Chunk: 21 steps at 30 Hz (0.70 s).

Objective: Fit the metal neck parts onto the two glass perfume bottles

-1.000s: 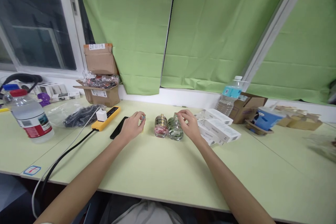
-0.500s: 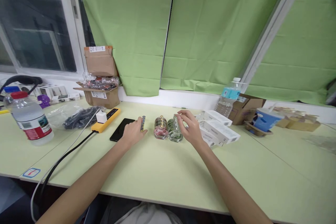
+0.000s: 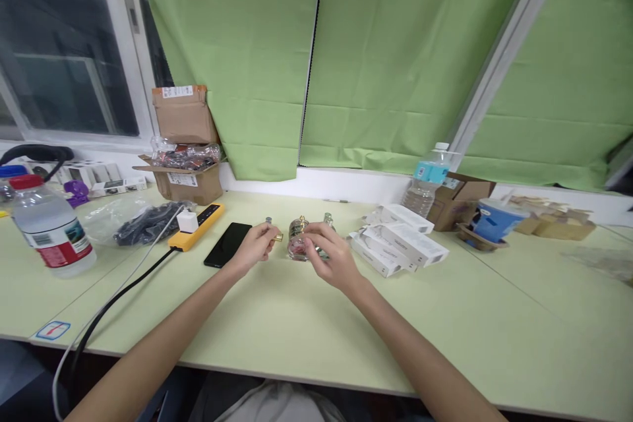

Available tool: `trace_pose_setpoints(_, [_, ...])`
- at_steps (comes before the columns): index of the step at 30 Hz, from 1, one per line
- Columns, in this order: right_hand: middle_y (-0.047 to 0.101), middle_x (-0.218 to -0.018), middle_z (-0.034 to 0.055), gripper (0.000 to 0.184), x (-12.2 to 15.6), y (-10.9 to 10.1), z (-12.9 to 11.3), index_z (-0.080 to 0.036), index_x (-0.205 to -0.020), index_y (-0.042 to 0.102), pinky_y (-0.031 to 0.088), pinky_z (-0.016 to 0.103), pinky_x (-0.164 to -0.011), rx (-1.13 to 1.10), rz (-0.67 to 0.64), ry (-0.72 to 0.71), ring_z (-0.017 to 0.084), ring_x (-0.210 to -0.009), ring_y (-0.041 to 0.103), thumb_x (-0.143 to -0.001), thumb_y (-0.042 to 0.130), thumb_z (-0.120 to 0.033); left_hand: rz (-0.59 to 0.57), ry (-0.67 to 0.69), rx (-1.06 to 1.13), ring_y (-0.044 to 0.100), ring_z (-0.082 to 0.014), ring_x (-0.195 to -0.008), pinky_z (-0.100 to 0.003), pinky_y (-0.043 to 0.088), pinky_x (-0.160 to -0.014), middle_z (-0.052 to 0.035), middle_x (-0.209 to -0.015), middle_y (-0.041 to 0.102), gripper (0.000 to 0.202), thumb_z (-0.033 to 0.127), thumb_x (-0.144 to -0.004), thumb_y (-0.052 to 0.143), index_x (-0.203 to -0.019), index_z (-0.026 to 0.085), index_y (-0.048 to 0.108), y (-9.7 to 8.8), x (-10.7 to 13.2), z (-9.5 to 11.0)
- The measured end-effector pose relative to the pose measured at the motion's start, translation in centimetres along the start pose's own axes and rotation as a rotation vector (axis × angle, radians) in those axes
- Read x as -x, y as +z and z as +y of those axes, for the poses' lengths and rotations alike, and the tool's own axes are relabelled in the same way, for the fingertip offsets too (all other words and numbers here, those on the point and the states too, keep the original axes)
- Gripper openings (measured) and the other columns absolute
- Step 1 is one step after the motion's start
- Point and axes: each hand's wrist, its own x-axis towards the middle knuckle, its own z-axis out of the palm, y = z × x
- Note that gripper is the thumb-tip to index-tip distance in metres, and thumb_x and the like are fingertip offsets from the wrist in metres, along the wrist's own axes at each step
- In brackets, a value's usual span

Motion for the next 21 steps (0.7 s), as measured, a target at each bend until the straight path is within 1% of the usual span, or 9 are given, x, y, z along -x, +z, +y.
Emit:
trace_pose_setpoints(2, [0.063, -0.107, 0.0101, 0.023, 0.3, 0.7, -0.4, -0.026, -0.11, 0.065, 0.056, 0.036, -0.08, -0.011, -0.031, 0.015, 0.022, -0.095, 0.064, -0.096, 0.047, -0.024, -0.11, -0.145, 0.346, 0.039, -0.0074, -0.047, -0.02, 0.024, -0.044, 0.0027, -0.066, 0.051, 0.026, 0.044, -0.083, 0.058, -0.081, 0.019, 0.052, 0.4, 0.0, 0.0])
trace_pose_setpoints(3, [0.063, -0.108, 0.0099, 0.023, 0.4, 1.1, -0.5, -0.025, -0.113, 0.064, 0.056, 0.035, -0.077, -0.011, -0.047, 0.025, 0.021, -0.091, 0.065, -0.096, 0.048, -0.025, -0.161, -0.201, 0.471, 0.038, -0.0064, -0.047, -0.019, 0.022, -0.043, 0.0029, -0.067, 0.05, 0.027, 0.043, -0.08, 0.062, -0.081, 0.018, 0.051, 0.7, 0.1, -0.1])
trace_pose_setpoints(5, [0.061, -0.111, 0.0099, 0.026, 0.6, 1.7, -0.7, -0.024, -0.119, 0.06, 0.056, 0.032, -0.073, 0.006, -0.086, 0.059, 0.018, -0.084, 0.065, -0.096, 0.05, -0.029, -0.237, -0.292, 0.62, 0.037, -0.0055, -0.048, -0.018, 0.022, -0.043, 0.0033, -0.065, 0.049, 0.028, 0.04, -0.076, 0.068, -0.08, 0.017, 0.052, 1.4, 0.3, -0.5])
trace_pose_setpoints(7, [0.059, -0.115, 0.0101, 0.03, 0.7, 2.0, -0.8, -0.024, -0.124, 0.057, 0.057, 0.032, -0.071, 0.039, -0.125, 0.112, 0.017, -0.08, 0.065, -0.096, 0.052, -0.034, -0.27, -0.357, 0.674, 0.036, -0.0053, -0.047, -0.018, 0.021, -0.042, 0.0043, -0.062, 0.047, 0.027, 0.038, -0.074, 0.07, -0.079, 0.016, 0.054, 2.3, 0.6, -0.9])
trace_pose_setpoints(10, [0.058, -0.115, 0.0091, 0.031, 0.9, 2.0, -0.8, -0.025, -0.122, 0.057, 0.056, 0.031, -0.069, 0.077, -0.185, 0.161, 0.017, -0.081, 0.064, -0.095, 0.054, -0.038, -0.264, -0.415, 0.67, 0.032, -0.0047, -0.044, -0.019, 0.018, -0.041, 0.0067, -0.055, 0.041, 0.028, 0.039, -0.075, 0.072, -0.078, 0.016, 0.056, 3.5, 1.0, -1.3])
trace_pose_setpoints(12, [0.058, -0.112, 0.0081, 0.029, 0.9, 1.9, -0.8, -0.025, -0.119, 0.059, 0.055, 0.03, -0.066, 0.084, -0.214, 0.169, 0.017, -0.08, 0.063, -0.094, 0.055, -0.039, -0.247, -0.433, 0.668, 0.03, -0.0042, -0.043, -0.019, 0.018, -0.041, 0.0076, -0.054, 0.038, 0.028, 0.039, -0.075, 0.074, -0.079, 0.016, 0.058, 4.0, 1.0, -1.4])
trace_pose_setpoints(15, [0.058, -0.11, 0.008, 0.025, 0.9, 1.7, -1.0, -0.023, -0.114, 0.06, 0.054, 0.029, -0.067, 0.086, -0.182, 0.165, 0.016, -0.081, 0.062, -0.094, 0.056, -0.038, -0.211, -0.431, 0.735, 0.034, -0.0045, -0.044, -0.018, 0.024, -0.041, 0.0065, -0.054, 0.041, 0.026, 0.036, -0.077, 0.073, -0.076, 0.015, 0.057, 4.1, 0.9, -1.6])
trace_pose_setpoints(18, [0.058, -0.104, 0.0079, 0.017, 0.9, 1.6, -1.4, -0.021, -0.102, 0.062, 0.052, 0.028, -0.071, 0.084, -0.12, 0.102, 0.017, -0.087, 0.062, -0.095, 0.055, -0.035, -0.138, -0.415, 0.818, 0.043, -0.0059, -0.048, -0.018, 0.035, -0.046, 0.0031, -0.058, 0.049, 0.021, 0.03, -0.081, 0.069, -0.074, 0.015, 0.057, 3.7, 0.8, -1.9])
trace_pose_setpoints(21, [0.06, -0.097, 0.0071, 0.014, 1.1, 1.9, -2.2, -0.021, -0.094, 0.063, 0.049, 0.028, -0.072, 0.072, -0.169, -0.02, 0.017, -0.087, 0.06, -0.096, 0.055, -0.032, -0.12, -0.406, 0.823, 0.048, -0.0073, -0.051, -0.019, 0.039, -0.049, 0.0008, -0.061, 0.055, 0.015, 0.025, -0.082, 0.066, -0.075, 0.015, 0.058, 3.2, 0.7, -2.1])
